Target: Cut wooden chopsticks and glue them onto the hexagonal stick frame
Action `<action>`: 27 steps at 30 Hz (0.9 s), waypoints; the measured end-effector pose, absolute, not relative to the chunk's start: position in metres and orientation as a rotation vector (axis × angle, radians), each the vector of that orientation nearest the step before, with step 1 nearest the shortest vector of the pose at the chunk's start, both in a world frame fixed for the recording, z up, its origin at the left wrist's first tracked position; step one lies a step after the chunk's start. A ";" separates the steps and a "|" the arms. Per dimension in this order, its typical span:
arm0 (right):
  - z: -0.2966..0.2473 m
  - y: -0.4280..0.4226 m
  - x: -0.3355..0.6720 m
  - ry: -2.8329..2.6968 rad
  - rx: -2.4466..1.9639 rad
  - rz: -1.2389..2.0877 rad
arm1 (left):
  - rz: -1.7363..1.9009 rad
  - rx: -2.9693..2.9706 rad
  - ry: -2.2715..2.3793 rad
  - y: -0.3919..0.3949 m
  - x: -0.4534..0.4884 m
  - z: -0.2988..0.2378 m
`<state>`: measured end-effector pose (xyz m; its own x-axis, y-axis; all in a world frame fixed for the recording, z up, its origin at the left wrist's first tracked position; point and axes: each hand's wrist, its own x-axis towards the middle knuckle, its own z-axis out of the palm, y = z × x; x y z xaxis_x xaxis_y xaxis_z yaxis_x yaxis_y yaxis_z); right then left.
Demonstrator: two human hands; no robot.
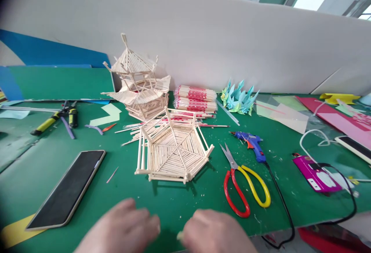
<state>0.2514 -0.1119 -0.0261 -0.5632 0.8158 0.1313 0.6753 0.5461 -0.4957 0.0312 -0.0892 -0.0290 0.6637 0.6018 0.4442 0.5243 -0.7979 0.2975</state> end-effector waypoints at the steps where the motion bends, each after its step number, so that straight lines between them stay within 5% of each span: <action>1: -0.021 -0.109 0.255 -2.392 -1.329 0.624 | 0.792 2.679 1.066 -0.086 0.027 -0.023; 11: -0.023 -0.099 0.246 -1.530 -1.439 1.169 | 0.649 1.193 1.169 -0.087 0.054 -0.011; 18: -0.060 -0.101 0.242 -1.261 -1.337 1.432 | 0.764 0.720 1.018 -0.096 0.068 -0.030; 27: -0.071 -0.088 0.254 -1.545 -1.463 1.218 | 0.870 0.518 0.917 -0.113 0.055 -0.046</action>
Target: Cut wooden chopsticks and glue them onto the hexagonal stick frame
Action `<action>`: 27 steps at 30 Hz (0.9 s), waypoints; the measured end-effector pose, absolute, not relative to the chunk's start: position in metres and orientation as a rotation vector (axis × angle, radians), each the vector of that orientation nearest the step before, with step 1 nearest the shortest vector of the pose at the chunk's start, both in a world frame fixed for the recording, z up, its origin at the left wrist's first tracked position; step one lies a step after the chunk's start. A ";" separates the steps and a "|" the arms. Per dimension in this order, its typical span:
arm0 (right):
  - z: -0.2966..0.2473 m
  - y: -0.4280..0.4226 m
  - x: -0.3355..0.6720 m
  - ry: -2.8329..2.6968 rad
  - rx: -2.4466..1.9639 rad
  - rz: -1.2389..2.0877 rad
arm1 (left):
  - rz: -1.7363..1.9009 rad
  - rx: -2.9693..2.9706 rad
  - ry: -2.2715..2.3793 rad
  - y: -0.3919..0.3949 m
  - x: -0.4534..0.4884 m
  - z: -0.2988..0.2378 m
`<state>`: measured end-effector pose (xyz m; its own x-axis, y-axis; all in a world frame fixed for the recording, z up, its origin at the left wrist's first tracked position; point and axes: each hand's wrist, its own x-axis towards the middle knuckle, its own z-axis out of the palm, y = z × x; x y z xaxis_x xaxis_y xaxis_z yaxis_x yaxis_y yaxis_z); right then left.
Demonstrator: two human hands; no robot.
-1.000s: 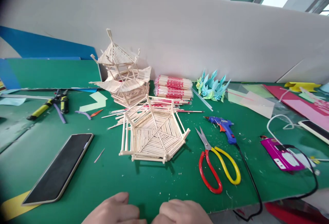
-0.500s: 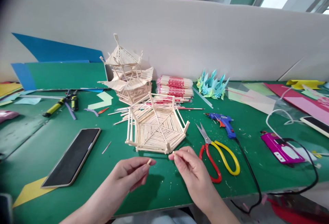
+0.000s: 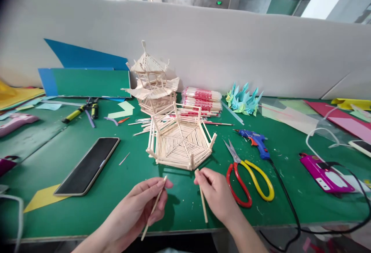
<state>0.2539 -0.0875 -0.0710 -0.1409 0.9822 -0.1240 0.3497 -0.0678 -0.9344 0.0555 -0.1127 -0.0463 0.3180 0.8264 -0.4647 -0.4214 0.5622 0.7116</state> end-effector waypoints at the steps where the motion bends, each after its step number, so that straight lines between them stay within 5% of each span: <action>1: -0.072 -0.085 0.258 -1.551 -1.501 1.168 | 0.882 0.508 0.912 -0.114 0.052 -0.048; 27: -0.042 -0.090 0.210 -1.707 -1.216 1.393 | 1.012 0.546 0.926 -0.107 0.077 -0.048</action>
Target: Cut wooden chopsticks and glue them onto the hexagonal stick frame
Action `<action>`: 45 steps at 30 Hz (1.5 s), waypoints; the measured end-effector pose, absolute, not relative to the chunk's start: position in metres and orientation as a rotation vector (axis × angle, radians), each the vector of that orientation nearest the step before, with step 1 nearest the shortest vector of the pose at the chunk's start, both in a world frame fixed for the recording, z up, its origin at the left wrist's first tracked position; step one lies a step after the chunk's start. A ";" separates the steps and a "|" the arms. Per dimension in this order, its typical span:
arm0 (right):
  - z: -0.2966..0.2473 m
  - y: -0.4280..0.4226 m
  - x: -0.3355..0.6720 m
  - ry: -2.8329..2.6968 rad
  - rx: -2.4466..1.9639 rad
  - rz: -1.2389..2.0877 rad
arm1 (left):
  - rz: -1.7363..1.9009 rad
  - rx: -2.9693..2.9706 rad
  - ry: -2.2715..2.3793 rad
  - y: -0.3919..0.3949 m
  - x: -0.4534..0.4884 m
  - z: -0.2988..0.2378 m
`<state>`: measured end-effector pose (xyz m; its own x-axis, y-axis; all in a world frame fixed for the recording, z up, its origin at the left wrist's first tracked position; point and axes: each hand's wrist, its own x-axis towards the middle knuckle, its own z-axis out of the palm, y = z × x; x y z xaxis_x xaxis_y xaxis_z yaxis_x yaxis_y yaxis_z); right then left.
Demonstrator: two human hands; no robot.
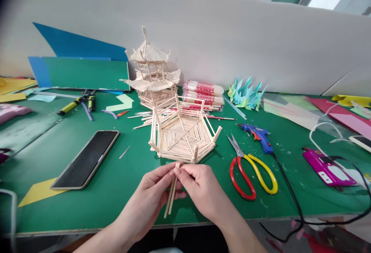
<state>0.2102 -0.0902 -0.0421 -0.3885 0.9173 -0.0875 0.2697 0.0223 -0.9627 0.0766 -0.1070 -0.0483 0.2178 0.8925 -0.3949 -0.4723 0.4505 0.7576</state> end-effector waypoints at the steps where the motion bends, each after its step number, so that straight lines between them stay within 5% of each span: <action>1: -0.043 -0.089 0.211 -1.713 -1.205 1.394 | 1.012 0.543 0.921 -0.106 0.077 -0.048; 20: -0.048 -0.078 0.197 -1.610 -1.141 1.380 | 0.796 0.960 1.151 -0.109 0.052 -0.050; 45: -0.047 -0.081 0.194 -1.633 -1.126 1.387 | 0.771 0.798 1.013 -0.107 0.043 -0.046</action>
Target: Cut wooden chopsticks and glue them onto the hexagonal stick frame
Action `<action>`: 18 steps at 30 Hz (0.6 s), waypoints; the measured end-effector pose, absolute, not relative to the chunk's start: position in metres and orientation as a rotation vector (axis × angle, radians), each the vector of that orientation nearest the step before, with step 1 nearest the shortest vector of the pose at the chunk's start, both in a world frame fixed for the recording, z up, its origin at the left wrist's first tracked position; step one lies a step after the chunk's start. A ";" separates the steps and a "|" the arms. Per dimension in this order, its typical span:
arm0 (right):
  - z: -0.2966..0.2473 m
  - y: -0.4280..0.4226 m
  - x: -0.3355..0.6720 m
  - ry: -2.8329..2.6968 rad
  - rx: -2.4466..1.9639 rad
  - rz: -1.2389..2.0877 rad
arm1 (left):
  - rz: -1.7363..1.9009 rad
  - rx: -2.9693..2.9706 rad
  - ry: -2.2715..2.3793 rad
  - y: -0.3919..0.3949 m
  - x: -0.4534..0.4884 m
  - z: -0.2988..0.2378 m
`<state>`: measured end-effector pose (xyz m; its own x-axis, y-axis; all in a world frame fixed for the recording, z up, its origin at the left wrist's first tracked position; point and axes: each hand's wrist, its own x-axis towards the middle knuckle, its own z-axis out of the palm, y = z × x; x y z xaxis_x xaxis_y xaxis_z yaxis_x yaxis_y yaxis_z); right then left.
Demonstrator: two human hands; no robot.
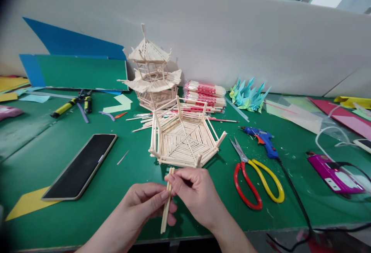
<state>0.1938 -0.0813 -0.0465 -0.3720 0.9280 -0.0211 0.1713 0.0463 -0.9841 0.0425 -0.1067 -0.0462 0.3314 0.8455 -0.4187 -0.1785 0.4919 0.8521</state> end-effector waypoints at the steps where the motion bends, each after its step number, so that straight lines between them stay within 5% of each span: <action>1: -0.047 -0.081 0.193 -1.632 -1.129 1.386 | 0.772 0.798 1.010 -0.107 0.042 -0.047; 18: -0.055 -0.068 0.190 -1.486 -1.143 1.398 | 0.764 0.749 1.005 -0.092 0.044 -0.047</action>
